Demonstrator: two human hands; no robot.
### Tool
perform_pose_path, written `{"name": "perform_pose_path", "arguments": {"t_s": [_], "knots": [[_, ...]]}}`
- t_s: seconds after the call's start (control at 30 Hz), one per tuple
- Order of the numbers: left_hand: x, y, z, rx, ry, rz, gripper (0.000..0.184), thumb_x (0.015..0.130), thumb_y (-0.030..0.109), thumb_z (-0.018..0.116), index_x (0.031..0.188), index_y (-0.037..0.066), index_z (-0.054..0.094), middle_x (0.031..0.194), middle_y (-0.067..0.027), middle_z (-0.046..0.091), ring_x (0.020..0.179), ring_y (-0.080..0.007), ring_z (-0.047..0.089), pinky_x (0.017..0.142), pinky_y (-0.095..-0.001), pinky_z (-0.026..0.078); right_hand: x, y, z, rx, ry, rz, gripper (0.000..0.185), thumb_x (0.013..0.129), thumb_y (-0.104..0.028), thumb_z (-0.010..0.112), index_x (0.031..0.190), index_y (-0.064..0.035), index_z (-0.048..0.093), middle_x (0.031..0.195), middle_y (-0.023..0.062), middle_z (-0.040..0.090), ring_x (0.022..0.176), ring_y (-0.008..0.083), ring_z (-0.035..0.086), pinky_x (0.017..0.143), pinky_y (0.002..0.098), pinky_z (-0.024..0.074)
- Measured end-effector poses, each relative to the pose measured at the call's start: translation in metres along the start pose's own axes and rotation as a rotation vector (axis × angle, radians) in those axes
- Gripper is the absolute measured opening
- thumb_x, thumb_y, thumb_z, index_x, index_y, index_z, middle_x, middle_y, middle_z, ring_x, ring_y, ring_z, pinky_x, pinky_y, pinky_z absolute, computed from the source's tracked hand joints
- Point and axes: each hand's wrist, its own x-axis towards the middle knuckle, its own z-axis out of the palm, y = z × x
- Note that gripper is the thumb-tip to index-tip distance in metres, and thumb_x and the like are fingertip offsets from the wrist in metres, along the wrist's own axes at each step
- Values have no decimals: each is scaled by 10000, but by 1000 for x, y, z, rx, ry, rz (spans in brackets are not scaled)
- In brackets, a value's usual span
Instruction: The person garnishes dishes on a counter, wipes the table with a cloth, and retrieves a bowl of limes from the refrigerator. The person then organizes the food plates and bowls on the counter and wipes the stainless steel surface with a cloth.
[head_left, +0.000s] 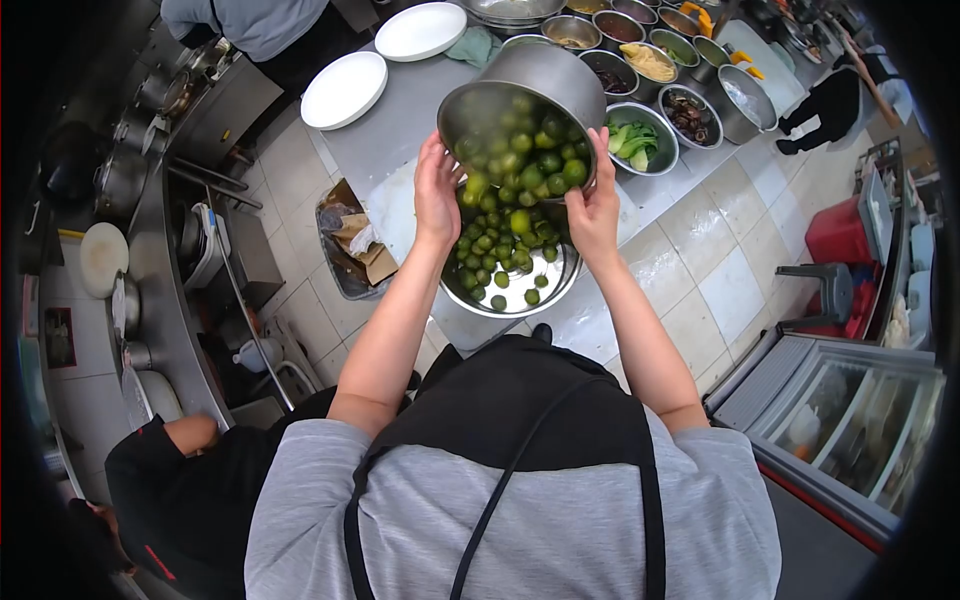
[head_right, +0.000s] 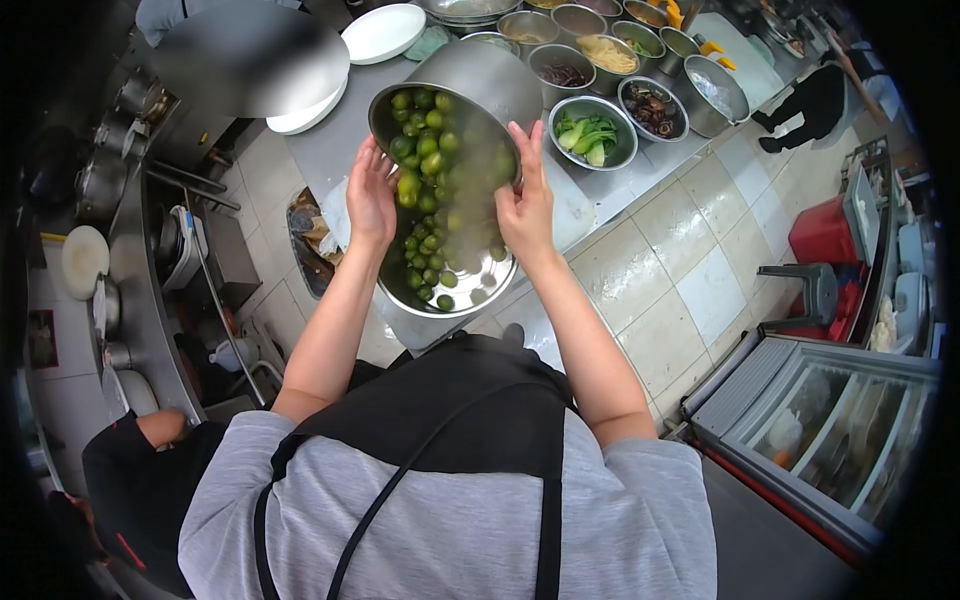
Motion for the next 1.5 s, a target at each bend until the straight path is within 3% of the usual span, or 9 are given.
{"name": "perform_pose_path", "arguments": {"t_s": [0.47, 0.6, 0.67, 0.8, 0.97, 1.1, 1.23, 1.43, 1.5], "knots": [[-5, -1, 9, -34, 63, 18, 423, 839, 276, 406, 1193, 48, 375, 1185, -56, 434, 1065, -155, 412, 865, -302, 296, 2, -2, -2, -11, 13, -52, 650, 681, 87, 411, 1283, -137, 315, 1353, 217, 201, 591, 81, 426, 501, 190, 337], [9, 3, 17, -4, 67, 15, 442, 822, 235, 447, 1207, 31, 369, 1179, -63, 440, 1046, -144, 415, 843, -289, 304, 20, 1, -8, 16, -43, 87, 674, 689, 92, 368, 1306, -150, 243, 1305, 178, 303, 906, 163, 541, 592, 192, 450], [20, 5, 20, 114, 7, -36, 470, 799, 192, 490, 1214, 12, 362, 1172, -69, 447, 1040, -134, 414, 833, -270, 305, 33, -3, -11, 389, -86, 362, 724, 678, 108, 349, 1325, -132, 128, 1211, 118, 381, 956, 204, 530, 555, 254, 543], [42, 4, 21, 288, 42, -73, 449, 748, 109, 522, 1168, -16, 420, 1101, -126, 498, 983, -175, 468, 864, -281, 323, 58, 4, -19, 407, -148, 575, 754, 668, 109, 357, 1323, -188, 131, 1173, 154, 415, 824, 243, 592, 539, 305, 554], [80, 27, 20, 368, 79, -198, 518, 662, -55, 540, 1153, 61, 418, 842, -88, 546, 712, -162, 547, 588, -299, 452, 112, 9, -16, 503, -321, 701, 703, 672, 113, 353, 1297, -136, 148, 1161, 205, 397, 886, 360, 555, 566, 395, 561], [86, 62, -14, 331, 318, -169, 280, 669, -45, 542, 879, 46, 382, 827, -115, 495, 654, -233, 538, 612, -332, 478, 150, -1, 24, 526, -596, 693, 539, 714, 82, 371, 1224, -17, 229, 1103, 247, 424, 813, 369, 577, 577, 308, 555], [13, 134, -34, 243, 464, -120, 91, 678, -9, 553, 673, 40, 476, 647, -40, 479, 565, -132, 507, 551, -292, 495, 162, -27, 83, 656, -1053, 785, 446, 733, 50, 409, 1163, 39, 290, 1041, 247, 468, 759, 357, 586, 591, 275, 541], [-121, 143, -73, 116, 911, 166, 148, 585, -71, 534, 721, -15, 549, 649, -95, 553, 550, -227, 574, 466, -349, 502, 94, -100, 147, 694, -1379, 610, 574, 746, 57, 433, 1273, -77, 249, 1144, 167, 445, 985, 256, 512, 634, 348, 530], [-182, 149, -54, -8, 1118, 201, 214, 567, -49, 543, 773, -4, 510, 631, -71, 517, 492, -187, 523, 405, -313, 456, 69, -142, 149, 494, -1571, 541, 573, 747, 35, 464, 1266, -98, 262, 1118, 155, 469, 805, 214, 588, 567, 285, 532]]}}
